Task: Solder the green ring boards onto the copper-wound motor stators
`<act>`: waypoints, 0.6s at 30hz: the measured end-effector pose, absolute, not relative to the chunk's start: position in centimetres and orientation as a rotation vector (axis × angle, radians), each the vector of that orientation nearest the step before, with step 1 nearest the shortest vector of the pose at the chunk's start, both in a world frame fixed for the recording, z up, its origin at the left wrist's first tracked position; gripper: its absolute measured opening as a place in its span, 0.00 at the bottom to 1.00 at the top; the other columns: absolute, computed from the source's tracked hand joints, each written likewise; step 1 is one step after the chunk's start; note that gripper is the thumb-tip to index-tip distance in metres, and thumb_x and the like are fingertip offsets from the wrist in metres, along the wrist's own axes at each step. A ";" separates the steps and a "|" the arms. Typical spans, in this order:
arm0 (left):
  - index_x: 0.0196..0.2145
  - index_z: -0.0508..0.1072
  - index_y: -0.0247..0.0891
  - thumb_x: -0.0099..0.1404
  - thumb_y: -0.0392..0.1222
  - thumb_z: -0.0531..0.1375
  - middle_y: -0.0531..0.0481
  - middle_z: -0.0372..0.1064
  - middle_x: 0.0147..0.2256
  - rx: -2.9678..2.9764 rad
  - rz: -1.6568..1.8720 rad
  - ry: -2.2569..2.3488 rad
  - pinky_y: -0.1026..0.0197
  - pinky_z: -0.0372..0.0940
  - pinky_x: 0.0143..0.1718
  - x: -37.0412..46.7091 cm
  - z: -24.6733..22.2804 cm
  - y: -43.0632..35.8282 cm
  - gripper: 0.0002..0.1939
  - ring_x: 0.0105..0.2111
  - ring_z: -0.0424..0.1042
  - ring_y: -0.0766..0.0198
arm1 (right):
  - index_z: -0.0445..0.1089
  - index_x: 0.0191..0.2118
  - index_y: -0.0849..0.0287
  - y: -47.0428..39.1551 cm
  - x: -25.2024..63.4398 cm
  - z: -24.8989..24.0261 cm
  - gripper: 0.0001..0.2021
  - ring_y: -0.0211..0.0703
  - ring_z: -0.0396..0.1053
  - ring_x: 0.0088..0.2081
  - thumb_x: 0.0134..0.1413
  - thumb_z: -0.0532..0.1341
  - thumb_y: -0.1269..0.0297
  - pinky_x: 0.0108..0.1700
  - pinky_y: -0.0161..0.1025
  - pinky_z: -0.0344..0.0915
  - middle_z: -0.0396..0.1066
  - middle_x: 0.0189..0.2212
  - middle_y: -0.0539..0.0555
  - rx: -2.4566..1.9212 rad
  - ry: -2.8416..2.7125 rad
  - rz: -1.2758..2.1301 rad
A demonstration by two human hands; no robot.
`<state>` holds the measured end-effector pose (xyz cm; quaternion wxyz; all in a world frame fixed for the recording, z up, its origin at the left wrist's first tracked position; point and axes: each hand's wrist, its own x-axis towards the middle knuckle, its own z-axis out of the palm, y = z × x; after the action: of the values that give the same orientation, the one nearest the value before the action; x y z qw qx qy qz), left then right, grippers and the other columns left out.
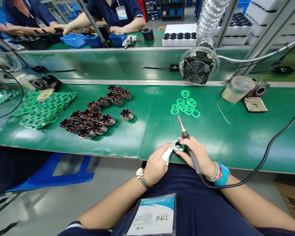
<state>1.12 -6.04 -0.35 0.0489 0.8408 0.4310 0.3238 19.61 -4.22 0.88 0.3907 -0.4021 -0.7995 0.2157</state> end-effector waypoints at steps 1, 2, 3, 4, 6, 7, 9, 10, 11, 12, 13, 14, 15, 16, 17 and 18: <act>0.53 0.62 0.33 0.62 0.28 0.47 0.39 0.70 0.44 2.633 0.934 1.338 0.55 0.69 0.43 1.1 -0.3 -6.3 0.21 0.45 0.69 0.56 | 0.60 0.47 0.55 -4.2 19.6 0.9 0.13 0.43 0.67 0.40 0.55 0.58 0.67 0.42 0.41 0.67 0.67 0.40 0.56 -1.026 -2.033 0.546; 0.53 0.62 0.32 0.62 0.28 0.47 0.38 0.70 0.44 2.685 0.869 1.373 0.54 0.69 0.42 1.1 -0.1 -6.5 0.21 0.45 0.69 0.54 | 0.60 0.47 0.55 -4.2 19.6 0.9 0.13 0.43 0.67 0.40 0.55 0.58 0.67 0.42 0.41 0.67 0.67 0.40 0.57 -1.030 -2.035 0.543; 0.53 0.62 0.31 0.62 0.28 0.48 0.37 0.69 0.44 2.718 0.799 1.410 0.52 0.69 0.41 1.1 0.2 -6.6 0.22 0.45 0.69 0.52 | 0.60 0.47 0.55 -4.2 19.6 0.9 0.13 0.43 0.67 0.39 0.55 0.58 0.67 0.41 0.41 0.67 0.67 0.40 0.57 -1.032 -2.036 0.540; 0.53 0.63 0.31 0.61 0.28 0.48 0.36 0.69 0.44 2.729 0.732 1.439 0.52 0.69 0.41 1.1 0.6 -6.6 0.22 0.44 0.69 0.51 | 0.60 0.46 0.56 -4.2 19.6 0.9 0.13 0.43 0.67 0.39 0.55 0.59 0.67 0.41 0.40 0.67 0.67 0.40 0.57 -1.031 -2.037 0.539; 0.52 0.64 0.31 0.60 0.28 0.49 0.37 0.69 0.45 2.675 0.613 1.423 0.51 0.69 0.40 0.9 1.6 -6.0 0.21 0.44 0.70 0.51 | 0.60 0.46 0.56 -4.2 19.6 0.8 0.13 0.43 0.67 0.39 0.55 0.59 0.68 0.41 0.40 0.67 0.67 0.41 0.57 -1.029 -2.035 0.541; 0.51 0.66 0.33 0.60 0.28 0.49 0.38 0.70 0.44 2.596 0.573 1.378 0.52 0.69 0.40 0.7 2.0 -5.4 0.21 0.43 0.70 0.52 | 0.61 0.46 0.56 -4.2 19.5 0.7 0.13 0.43 0.67 0.40 0.55 0.59 0.68 0.42 0.40 0.67 0.67 0.41 0.57 -1.025 -2.032 0.540; 0.49 0.67 0.35 0.61 0.30 0.49 0.41 0.71 0.44 2.346 0.553 1.268 0.55 0.69 0.41 0.1 2.7 -3.8 0.19 0.41 0.71 0.57 | 0.61 0.47 0.56 -4.1 19.5 0.7 0.14 0.43 0.67 0.41 0.54 0.59 0.68 0.43 0.40 0.67 0.67 0.41 0.57 -1.015 -2.020 0.544; 0.49 0.67 0.36 0.62 0.31 0.49 0.42 0.71 0.44 2.192 0.580 1.232 0.56 0.69 0.41 -0.2 2.9 -2.9 0.18 0.40 0.72 0.59 | 0.61 0.47 0.56 -4.1 19.5 0.7 0.14 0.44 0.67 0.42 0.54 0.59 0.68 0.44 0.41 0.67 0.67 0.42 0.57 -1.011 -2.011 0.552; 0.51 0.65 0.36 0.62 0.31 0.49 0.42 0.71 0.45 2.046 0.616 1.202 0.57 0.69 0.42 -0.4 2.9 -2.2 0.19 0.40 0.72 0.61 | 0.61 0.47 0.56 -4.0 19.6 0.7 0.14 0.44 0.68 0.43 0.54 0.60 0.68 0.45 0.41 0.67 0.68 0.42 0.57 -1.008 -2.002 0.568; 0.54 0.62 0.36 0.62 0.32 0.50 0.42 0.70 0.47 1.927 0.635 1.146 0.58 0.69 0.42 -0.5 2.8 -1.6 0.22 0.40 0.72 0.62 | 0.61 0.47 0.56 -3.9 19.7 0.8 0.15 0.44 0.68 0.44 0.54 0.60 0.68 0.46 0.42 0.67 0.68 0.43 0.57 -1.006 -1.996 0.595; 0.56 0.59 0.36 0.62 0.31 0.50 0.42 0.68 0.49 1.836 0.649 1.089 0.58 0.69 0.42 -0.5 2.6 -1.3 0.24 0.41 0.72 0.62 | 0.60 0.48 0.56 -3.9 19.8 1.0 0.16 0.44 0.68 0.45 0.53 0.60 0.68 0.47 0.42 0.67 0.68 0.43 0.57 -1.012 -1.989 0.631; 0.58 0.56 0.36 0.61 0.31 0.50 0.42 0.68 0.50 1.772 0.656 1.043 0.58 0.68 0.43 -0.4 2.4 -1.3 0.26 0.43 0.72 0.62 | 0.60 0.49 0.56 -3.9 20.0 1.2 0.17 0.44 0.68 0.46 0.53 0.61 0.68 0.48 0.42 0.67 0.68 0.44 0.57 -1.024 -1.978 0.669; 0.59 0.54 0.37 0.61 0.31 0.50 0.42 0.67 0.50 1.730 0.665 1.014 0.58 0.68 0.44 -0.2 2.2 -1.6 0.27 0.44 0.71 0.62 | 0.59 0.50 0.55 -4.0 20.2 1.5 0.18 0.44 0.68 0.47 0.53 0.61 0.69 0.49 0.42 0.67 0.68 0.46 0.57 -1.041 -1.964 0.699; 0.59 0.54 0.37 0.62 0.31 0.50 0.42 0.68 0.49 1.704 0.681 1.015 0.58 0.67 0.45 0.0 2.1 -2.1 0.27 0.45 0.71 0.62 | 0.58 0.50 0.55 -4.1 20.4 1.7 0.19 0.44 0.68 0.48 0.53 0.61 0.69 0.50 0.43 0.66 0.68 0.47 0.57 -1.057 -1.954 0.716; 0.59 0.54 0.37 0.62 0.31 0.50 0.43 0.70 0.47 1.697 0.699 1.041 0.58 0.67 0.46 0.2 1.9 -2.7 0.27 0.44 0.71 0.62 | 0.57 0.51 0.55 -4.3 20.6 1.9 0.20 0.45 0.67 0.49 0.52 0.61 0.69 0.51 0.44 0.66 0.67 0.49 0.58 -1.068 -1.953 0.718; 0.58 0.55 0.37 0.62 0.31 0.50 0.44 0.71 0.46 1.710 0.714 1.079 0.58 0.67 0.46 0.4 1.8 -3.4 0.26 0.43 0.71 0.63 | 0.57 0.51 0.55 -4.6 20.7 2.0 0.21 0.46 0.66 0.50 0.52 0.61 0.69 0.52 0.45 0.65 0.66 0.49 0.58 -1.069 -1.965 0.703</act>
<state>0.41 -3.39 1.77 0.4782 0.7003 0.4419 0.2925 20.67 -4.56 2.05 0.3880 -0.4203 -0.7723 0.2763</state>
